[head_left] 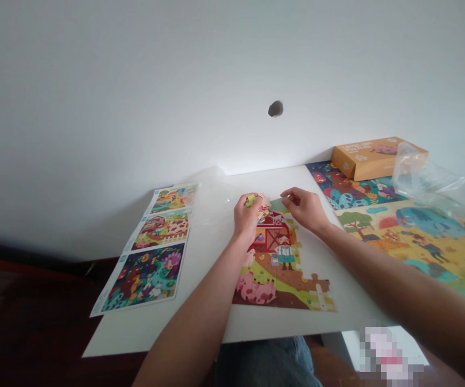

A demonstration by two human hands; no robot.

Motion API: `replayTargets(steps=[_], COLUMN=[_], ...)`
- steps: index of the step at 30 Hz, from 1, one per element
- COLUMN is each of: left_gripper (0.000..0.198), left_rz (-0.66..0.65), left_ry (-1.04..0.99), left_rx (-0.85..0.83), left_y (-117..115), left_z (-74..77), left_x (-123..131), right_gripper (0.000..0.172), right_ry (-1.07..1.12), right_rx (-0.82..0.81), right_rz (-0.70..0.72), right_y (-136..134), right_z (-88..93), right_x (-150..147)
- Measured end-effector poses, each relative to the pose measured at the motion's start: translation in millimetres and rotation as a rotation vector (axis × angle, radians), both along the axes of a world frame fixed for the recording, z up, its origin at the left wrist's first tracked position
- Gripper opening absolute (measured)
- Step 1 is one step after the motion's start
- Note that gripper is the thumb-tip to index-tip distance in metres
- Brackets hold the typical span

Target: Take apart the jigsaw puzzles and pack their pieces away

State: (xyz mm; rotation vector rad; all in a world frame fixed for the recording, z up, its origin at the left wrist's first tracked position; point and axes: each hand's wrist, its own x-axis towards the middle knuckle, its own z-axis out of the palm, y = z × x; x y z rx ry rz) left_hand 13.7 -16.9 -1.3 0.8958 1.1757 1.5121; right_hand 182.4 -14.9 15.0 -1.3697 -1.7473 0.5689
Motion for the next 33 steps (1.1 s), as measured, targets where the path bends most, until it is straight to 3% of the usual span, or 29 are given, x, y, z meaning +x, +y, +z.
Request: replayTargets(steps=[6, 12, 15, 19, 23, 25, 28, 33], left_gripper=[0.039, 0.040, 0.039, 0.035, 0.035, 0.036, 0.037, 0.037], left_rz=[-0.007, -0.095, -0.172, -0.195, -0.052, -0.004, -0.002, 0.006], left_ry=[-0.055, -0.056, 0.042, 0.229, 0.131, 0.077, 0.047, 0.058], left_rx=[-0.020, 0.042, 0.103, 0.118, 0.050, 0.040, 0.062, 0.058], left_y=[-1, -5, -10, -12, -4, 0, 3, 2], left_z=[1.5, 6.0, 10.0, 8.8, 0.1, -3.0, -3.8, -2.3], left_x=[-1, 1, 2, 2, 0, -2, -2, -3], right_gripper=[0.019, 0.029, 0.036, 0.037, 0.045, 0.053, 0.053, 0.044], right_ry=[0.190, 0.327, 0.329, 0.011, -0.558, -0.714, -0.765, -0.651], right_rx=[0.083, 0.010, -0.072, -0.043, -0.057, -0.089, -0.129, -0.184], right_rz=[-0.009, 0.042, 0.113, 0.047, 0.098, 0.171, 0.215, 0.262], right_y=[-2, -1, -4, -7, -12, -15, -15, -12], right_z=[-0.9, -3.8, -2.3, 3.9, 11.3, 13.1, 12.9, 11.3], right_x=[2, -1, -5, -4, 3, 7, 9, 7])
